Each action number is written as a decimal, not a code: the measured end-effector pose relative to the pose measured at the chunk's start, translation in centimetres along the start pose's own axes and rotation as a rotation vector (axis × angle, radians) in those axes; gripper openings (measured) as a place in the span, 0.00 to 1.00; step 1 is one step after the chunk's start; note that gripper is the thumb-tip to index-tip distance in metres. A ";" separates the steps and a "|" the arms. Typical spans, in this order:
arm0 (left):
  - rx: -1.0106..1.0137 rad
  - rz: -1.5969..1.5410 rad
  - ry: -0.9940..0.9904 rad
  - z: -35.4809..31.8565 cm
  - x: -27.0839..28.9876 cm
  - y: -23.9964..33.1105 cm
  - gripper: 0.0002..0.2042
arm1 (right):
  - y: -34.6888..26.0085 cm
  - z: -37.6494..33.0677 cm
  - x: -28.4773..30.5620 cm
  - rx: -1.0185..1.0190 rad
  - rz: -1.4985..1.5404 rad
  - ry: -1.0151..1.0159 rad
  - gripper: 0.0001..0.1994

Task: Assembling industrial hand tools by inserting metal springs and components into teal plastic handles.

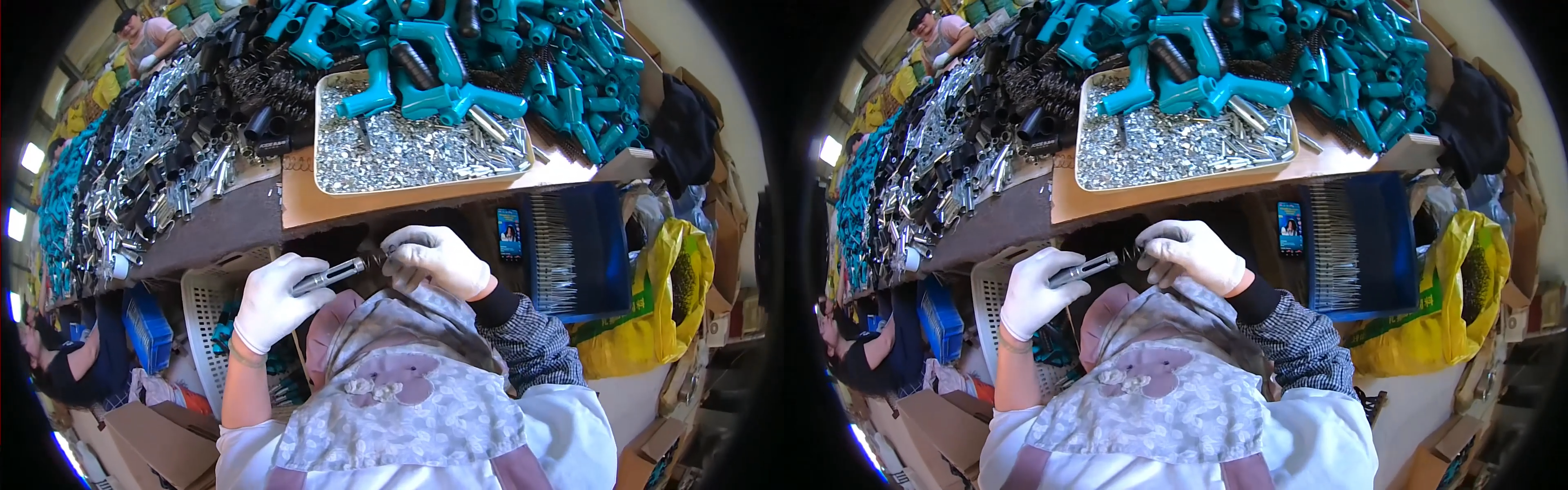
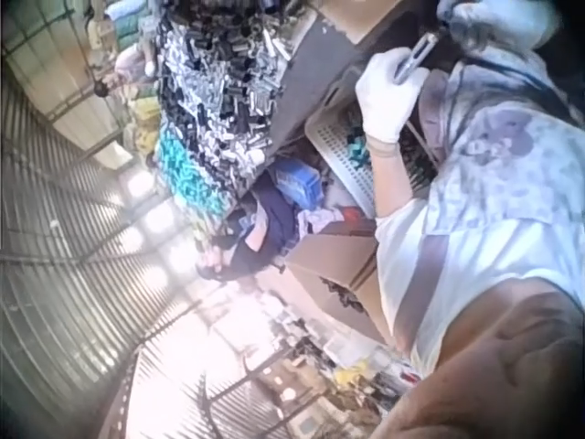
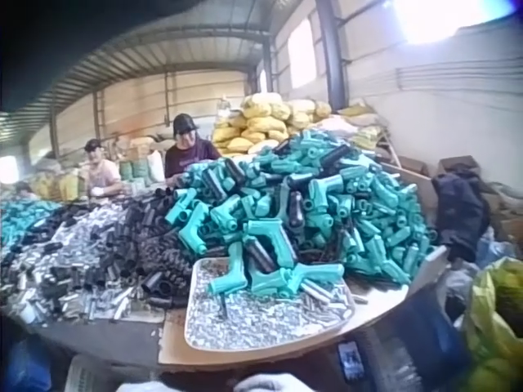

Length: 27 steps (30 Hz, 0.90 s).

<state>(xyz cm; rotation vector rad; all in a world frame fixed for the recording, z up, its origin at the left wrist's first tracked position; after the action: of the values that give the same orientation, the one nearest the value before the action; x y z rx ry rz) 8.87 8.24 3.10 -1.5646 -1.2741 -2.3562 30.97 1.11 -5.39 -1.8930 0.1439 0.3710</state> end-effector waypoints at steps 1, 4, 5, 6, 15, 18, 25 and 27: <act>-0.015 -0.001 -0.009 0.0 -0.5 0.3 0.18 | 0.1 -0.1 -0.2 0.003 -0.003 -0.035 0.18; -0.116 -0.053 0.035 0.8 -2.9 1.9 0.22 | 1.6 -0.6 -2.8 -0.005 0.097 -0.132 0.17; -0.115 0.019 -0.010 0.8 -3.7 2.2 0.24 | 1.9 -0.7 -2.6 0.029 0.092 -0.112 0.17; -0.131 0.010 -0.024 1.0 -4.0 2.6 0.24 | 2.1 -1.0 -2.0 0.065 0.085 -0.090 0.17; -0.060 0.068 -0.188 0.2 -8.8 3.4 0.16 | 6.3 -3.2 -1.1 -0.057 -0.003 -0.100 0.15; -0.010 0.002 -0.148 -0.4 -10.4 2.8 0.15 | 6.6 -4.3 2.6 0.132 -0.271 0.026 0.18; 0.246 -0.210 0.026 -2.0 -10.8 1.0 0.15 | 5.6 -15.0 25.8 0.239 -0.822 0.969 0.10; 0.286 -0.222 0.013 -2.5 -10.9 0.6 0.15 | 7.1 -18.5 31.3 0.105 -0.934 1.140 0.10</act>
<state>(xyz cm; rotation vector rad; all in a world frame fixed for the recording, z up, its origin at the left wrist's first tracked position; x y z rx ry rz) 12.61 2.08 -5.46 -1.3827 -1.7714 -2.1673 61.92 -16.11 -16.21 -1.6412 0.0120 -1.3255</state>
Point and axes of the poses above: each hand's wrist, its own z-axis towards the middle knuckle, its own x-axis out of the back of the hand, y = z × x, the point moved 6 cm from there along z, towards the middle knuckle, and after that the axes turned 3 degrees about -x, right-handed, at the moved point
